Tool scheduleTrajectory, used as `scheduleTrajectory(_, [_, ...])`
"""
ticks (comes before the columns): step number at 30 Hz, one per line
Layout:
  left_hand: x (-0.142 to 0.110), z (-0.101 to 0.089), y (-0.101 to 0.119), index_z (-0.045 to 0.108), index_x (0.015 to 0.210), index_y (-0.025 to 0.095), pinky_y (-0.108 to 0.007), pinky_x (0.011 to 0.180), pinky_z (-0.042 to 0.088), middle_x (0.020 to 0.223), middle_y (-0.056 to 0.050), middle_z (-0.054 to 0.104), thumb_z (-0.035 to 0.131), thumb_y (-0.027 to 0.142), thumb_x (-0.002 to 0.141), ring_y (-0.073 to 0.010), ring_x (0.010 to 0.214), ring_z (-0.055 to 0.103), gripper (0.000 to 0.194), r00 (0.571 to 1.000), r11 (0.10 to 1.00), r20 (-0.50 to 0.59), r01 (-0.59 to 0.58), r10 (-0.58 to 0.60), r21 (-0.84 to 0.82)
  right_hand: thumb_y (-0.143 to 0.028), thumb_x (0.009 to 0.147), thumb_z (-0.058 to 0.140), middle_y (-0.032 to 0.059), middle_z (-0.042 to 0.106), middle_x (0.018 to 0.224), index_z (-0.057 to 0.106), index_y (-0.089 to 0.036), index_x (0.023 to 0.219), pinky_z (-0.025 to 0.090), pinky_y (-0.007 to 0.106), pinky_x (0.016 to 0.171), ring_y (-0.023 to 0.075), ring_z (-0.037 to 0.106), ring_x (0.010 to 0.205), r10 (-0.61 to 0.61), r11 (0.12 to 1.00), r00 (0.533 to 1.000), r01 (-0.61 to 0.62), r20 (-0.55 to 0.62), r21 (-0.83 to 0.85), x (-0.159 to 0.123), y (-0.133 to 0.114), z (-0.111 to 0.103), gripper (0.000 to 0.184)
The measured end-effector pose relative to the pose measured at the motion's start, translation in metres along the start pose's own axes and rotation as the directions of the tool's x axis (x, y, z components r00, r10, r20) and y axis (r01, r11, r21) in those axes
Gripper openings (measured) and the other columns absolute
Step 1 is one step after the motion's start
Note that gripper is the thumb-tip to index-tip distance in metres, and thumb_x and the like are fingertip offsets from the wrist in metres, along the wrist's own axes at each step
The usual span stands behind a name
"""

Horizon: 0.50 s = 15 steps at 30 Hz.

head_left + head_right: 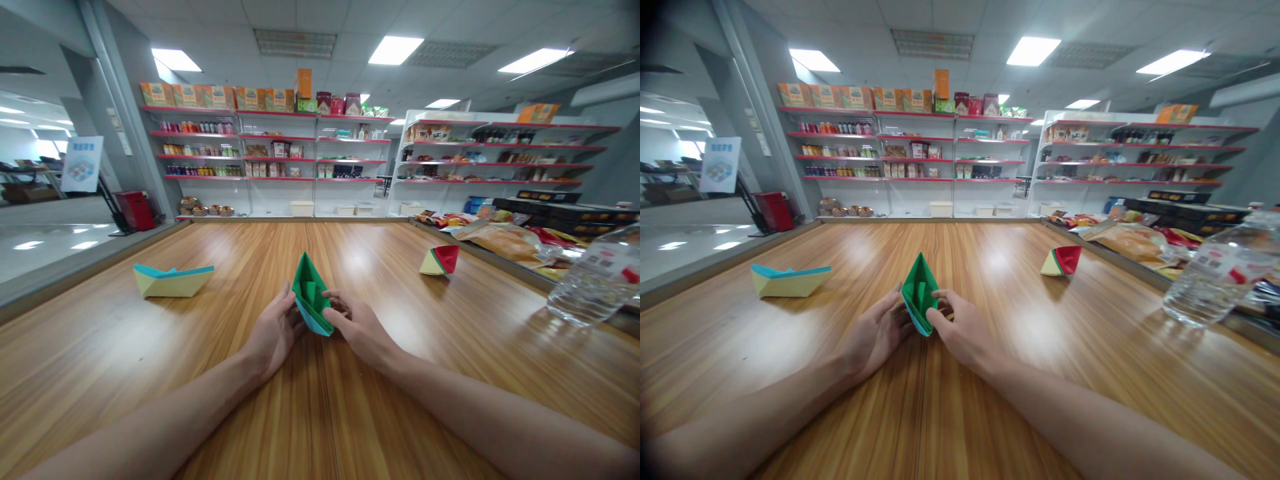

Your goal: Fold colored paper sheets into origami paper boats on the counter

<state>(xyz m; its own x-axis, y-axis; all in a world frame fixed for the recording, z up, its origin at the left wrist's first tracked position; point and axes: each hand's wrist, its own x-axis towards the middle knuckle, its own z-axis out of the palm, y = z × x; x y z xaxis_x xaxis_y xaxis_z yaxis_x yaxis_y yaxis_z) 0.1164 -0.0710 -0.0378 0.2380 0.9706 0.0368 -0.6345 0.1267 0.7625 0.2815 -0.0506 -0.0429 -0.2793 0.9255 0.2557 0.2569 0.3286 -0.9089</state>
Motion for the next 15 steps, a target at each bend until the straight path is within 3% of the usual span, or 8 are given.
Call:
scheduleTrajectory(2, [0.0,0.0,0.0,0.032,0.139,0.023,-0.04,0.1,0.038,0.126,-0.01,0.057,0.05,0.025,0.089,-0.0226,0.116,0.053,0.053,1.0,1.0,-0.006,-0.004,0.004,0.02,-0.016,0.074,0.052,0.0061,0.069,0.083,0.065,-0.013,0.103,0.048,0.029,0.069,0.018,0.063,0.077,0.161,0.987,0.987,-0.161,0.003,0.013,0.011,0.006,-0.01,0.032])
scheduleTrajectory(5, [0.002,-0.006,-0.004,0.024,0.143,0.018,-0.04,0.107,0.031,0.137,-0.013,0.047,0.052,0.023,0.087,-0.0222,0.124,0.046,0.063,0.999,0.993,-0.031,0.022,-0.018,0.113,-0.01,0.068,0.048,0.0053,0.07,0.076,0.07,-0.012,0.094,0.046,0.024,0.06,0.0165,0.063,0.07,0.288,0.953,0.958,-0.286,0.009,-0.103,0.03,0.015,-0.035,0.035])
scheduleTrajectory(8, [0.002,-0.012,-0.009,0.03,0.141,0.012,-0.041,0.109,0.028,0.142,-0.016,0.039,0.053,0.026,0.085,-0.0244,0.129,0.04,0.062,0.999,0.92,0.051,-0.024,0.004,0.391,-0.009,0.065,0.05,0.005,0.07,0.075,0.072,-0.012,0.084,0.043,0.021,0.054,0.0153,0.062,0.067,0.339,0.917,0.941,-0.333,-0.011,-0.22,0.045,0.024,-0.07,0.03])
scheduleTrajectory(9, [0.0,-0.012,-0.01,0.034,0.14,0.012,-0.042,0.11,0.026,0.143,-0.016,0.038,0.053,0.027,0.085,-0.0251,0.13,0.038,0.06,0.993,0.849,0.12,-0.073,0.012,0.523,-0.01,0.066,0.051,0.0053,0.07,0.074,0.073,-0.012,0.081,0.042,0.021,0.053,0.0155,0.062,0.065,0.347,0.905,0.937,-0.347,-0.045,-0.246,0.049,0.028,-0.082,0.027])
scheduleTrajectory(11, [-0.007,-0.009,-0.009,0.04,0.137,0.016,-0.045,0.111,0.023,0.144,-0.014,0.037,0.052,0.029,0.085,-0.0262,0.133,0.033,0.055,0.952,0.603,0.305,-0.233,-0.018,0.763,-0.011,0.065,0.052,0.0062,0.069,0.07,0.073,-0.011,0.074,0.04,0.021,0.05,0.0158,0.06,0.061,0.364,0.87,0.923,-0.385,-0.127,-0.308,0.055,0.035,-0.107,0.023])
scheduleTrajectory(13, [-0.018,0.0,-0.004,0.036,0.14,0.021,-0.048,0.112,0.018,0.147,-0.01,0.031,0.052,0.032,0.085,-0.0272,0.136,0.025,0.058,0.86,0.29,0.488,-0.434,-0.147,0.853,-0.012,0.065,0.054,0.007,0.067,0.063,0.072,-0.01,0.067,0.037,0.022,0.047,0.0162,0.058,0.057,0.361,0.833,0.906,-0.42,-0.22,-0.361,0.059,0.042,-0.128,0.018])
scheduleTrajectory(15, [-0.027,0.01,0.001,0.028,0.143,0.024,-0.053,0.112,0.012,0.149,-0.009,0.025,0.055,0.036,0.084,-0.0297,0.138,0.018,0.066,0.741,0.089,0.586,-0.594,-0.327,0.8,-0.014,0.065,0.057,0.0071,0.065,0.058,0.071,-0.009,0.064,0.036,0.023,0.047,0.0166,0.057,0.057,0.325,0.802,0.891,-0.437,-0.317,-0.406,0.061,0.048,-0.144,0.015])
